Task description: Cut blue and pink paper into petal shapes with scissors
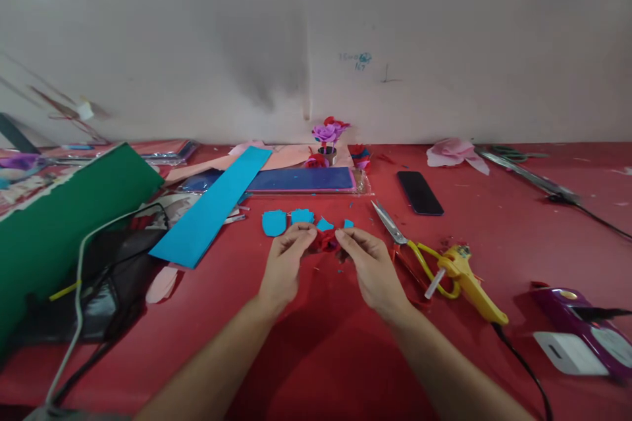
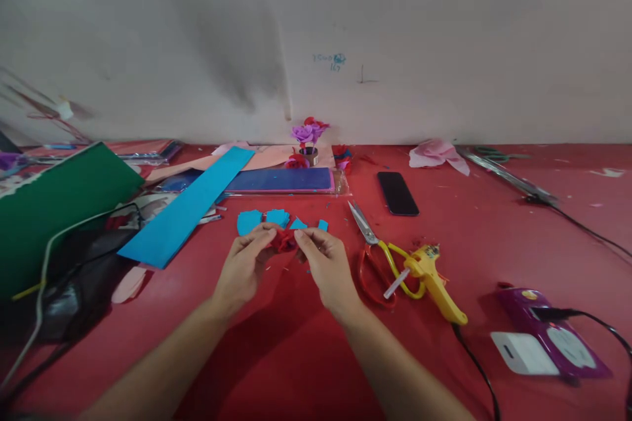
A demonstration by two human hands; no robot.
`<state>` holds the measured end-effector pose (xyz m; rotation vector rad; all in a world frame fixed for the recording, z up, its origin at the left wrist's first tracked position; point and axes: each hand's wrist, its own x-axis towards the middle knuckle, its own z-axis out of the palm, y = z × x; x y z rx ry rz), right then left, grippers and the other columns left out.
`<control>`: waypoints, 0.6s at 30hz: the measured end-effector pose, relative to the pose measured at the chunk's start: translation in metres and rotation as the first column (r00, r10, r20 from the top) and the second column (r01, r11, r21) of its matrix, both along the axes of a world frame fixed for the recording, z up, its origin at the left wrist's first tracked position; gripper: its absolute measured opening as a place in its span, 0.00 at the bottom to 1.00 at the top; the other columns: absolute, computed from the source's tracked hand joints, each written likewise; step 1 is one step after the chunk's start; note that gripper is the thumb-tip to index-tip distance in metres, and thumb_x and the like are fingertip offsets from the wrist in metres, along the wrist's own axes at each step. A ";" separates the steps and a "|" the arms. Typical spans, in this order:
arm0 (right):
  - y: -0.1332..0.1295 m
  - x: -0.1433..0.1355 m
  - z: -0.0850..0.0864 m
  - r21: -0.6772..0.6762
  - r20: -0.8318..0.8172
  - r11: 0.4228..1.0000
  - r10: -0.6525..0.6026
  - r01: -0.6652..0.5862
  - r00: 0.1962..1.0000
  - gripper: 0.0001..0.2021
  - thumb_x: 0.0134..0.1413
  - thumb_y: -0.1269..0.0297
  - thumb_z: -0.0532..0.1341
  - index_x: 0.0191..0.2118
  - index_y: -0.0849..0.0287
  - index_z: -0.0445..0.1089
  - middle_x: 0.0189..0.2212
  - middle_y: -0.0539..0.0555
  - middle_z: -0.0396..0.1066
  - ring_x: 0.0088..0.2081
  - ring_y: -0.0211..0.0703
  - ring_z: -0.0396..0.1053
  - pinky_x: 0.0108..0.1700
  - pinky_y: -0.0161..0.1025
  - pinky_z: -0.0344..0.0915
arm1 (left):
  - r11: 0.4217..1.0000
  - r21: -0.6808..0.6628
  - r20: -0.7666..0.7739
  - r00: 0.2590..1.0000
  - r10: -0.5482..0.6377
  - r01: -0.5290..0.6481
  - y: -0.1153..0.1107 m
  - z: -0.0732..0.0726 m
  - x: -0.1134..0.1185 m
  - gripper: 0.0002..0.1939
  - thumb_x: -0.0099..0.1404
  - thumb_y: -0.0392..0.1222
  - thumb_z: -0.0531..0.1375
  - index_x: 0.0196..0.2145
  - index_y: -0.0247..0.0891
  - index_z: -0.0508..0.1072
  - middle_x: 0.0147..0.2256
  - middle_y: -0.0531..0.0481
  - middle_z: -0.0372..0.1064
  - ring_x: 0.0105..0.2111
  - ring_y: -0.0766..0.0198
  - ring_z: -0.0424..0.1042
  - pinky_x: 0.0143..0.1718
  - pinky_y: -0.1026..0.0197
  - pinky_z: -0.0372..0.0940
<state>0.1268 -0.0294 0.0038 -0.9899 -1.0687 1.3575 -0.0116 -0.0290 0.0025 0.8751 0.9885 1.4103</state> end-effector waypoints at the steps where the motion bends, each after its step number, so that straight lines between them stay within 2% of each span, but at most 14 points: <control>1: 0.000 0.000 0.000 -0.029 -0.047 1.000 0.007 -0.008 0.999 0.09 0.53 0.59 0.64 0.27 0.57 0.74 0.20 0.46 0.66 0.24 0.34 0.60 0.29 0.32 0.58 | 1.000 -0.025 0.039 0.999 -0.002 0.003 0.000 0.000 0.000 0.10 0.56 0.44 0.64 0.22 0.37 0.75 0.36 0.49 0.66 0.35 0.65 0.66 0.39 0.62 0.65; 5: 0.001 -0.002 -0.001 -0.071 -0.126 0.997 -0.017 0.008 0.992 0.07 0.51 0.59 0.65 0.27 0.56 0.75 0.22 0.47 0.70 0.25 0.34 0.62 0.30 0.32 0.60 | 0.998 -0.050 0.068 0.997 -0.036 0.039 -0.001 0.004 0.002 0.10 0.59 0.46 0.62 0.29 0.37 0.76 0.32 0.49 0.67 0.34 0.64 0.67 0.39 0.59 0.66; 9: -0.003 -0.003 0.001 0.022 -0.045 0.998 -0.063 0.064 0.997 0.06 0.54 0.60 0.64 0.31 0.55 0.77 0.25 0.47 0.72 0.28 0.36 0.66 0.34 0.34 0.63 | 0.992 0.126 -0.101 0.995 0.007 0.006 -0.006 0.008 0.003 0.09 0.55 0.42 0.66 0.35 0.40 0.73 0.35 0.51 0.67 0.38 0.64 0.67 0.42 0.61 0.64; 12: -0.005 -0.003 0.001 0.086 0.002 0.994 -0.071 0.071 0.997 0.07 0.56 0.60 0.62 0.32 0.56 0.76 0.25 0.48 0.71 0.29 0.37 0.67 0.36 0.35 0.65 | 0.975 0.220 -0.205 0.976 0.077 -0.031 -0.007 0.008 0.004 0.07 0.56 0.40 0.65 0.33 0.39 0.72 0.38 0.50 0.66 0.41 0.64 0.67 0.44 0.61 0.63; 14: -0.007 -0.003 -0.001 0.093 0.008 0.993 -0.070 0.069 0.998 0.08 0.57 0.60 0.61 0.32 0.57 0.75 0.25 0.48 0.71 0.29 0.38 0.68 0.36 0.36 0.66 | 0.977 0.208 -0.224 0.970 0.099 -0.052 -0.007 0.008 0.004 0.05 0.59 0.41 0.62 0.32 0.38 0.72 0.37 0.49 0.67 0.40 0.64 0.67 0.44 0.60 0.64; 18: -0.009 -0.005 -0.001 0.074 0.005 0.995 -0.065 0.064 0.998 0.09 0.59 0.60 0.59 0.34 0.58 0.73 0.27 0.50 0.72 0.30 0.40 0.70 0.37 0.39 0.68 | 0.989 0.146 -0.169 0.984 0.056 -0.031 -0.007 0.008 0.004 0.07 0.63 0.43 0.59 0.34 0.37 0.71 0.35 0.48 0.68 0.36 0.64 0.69 0.42 0.58 0.67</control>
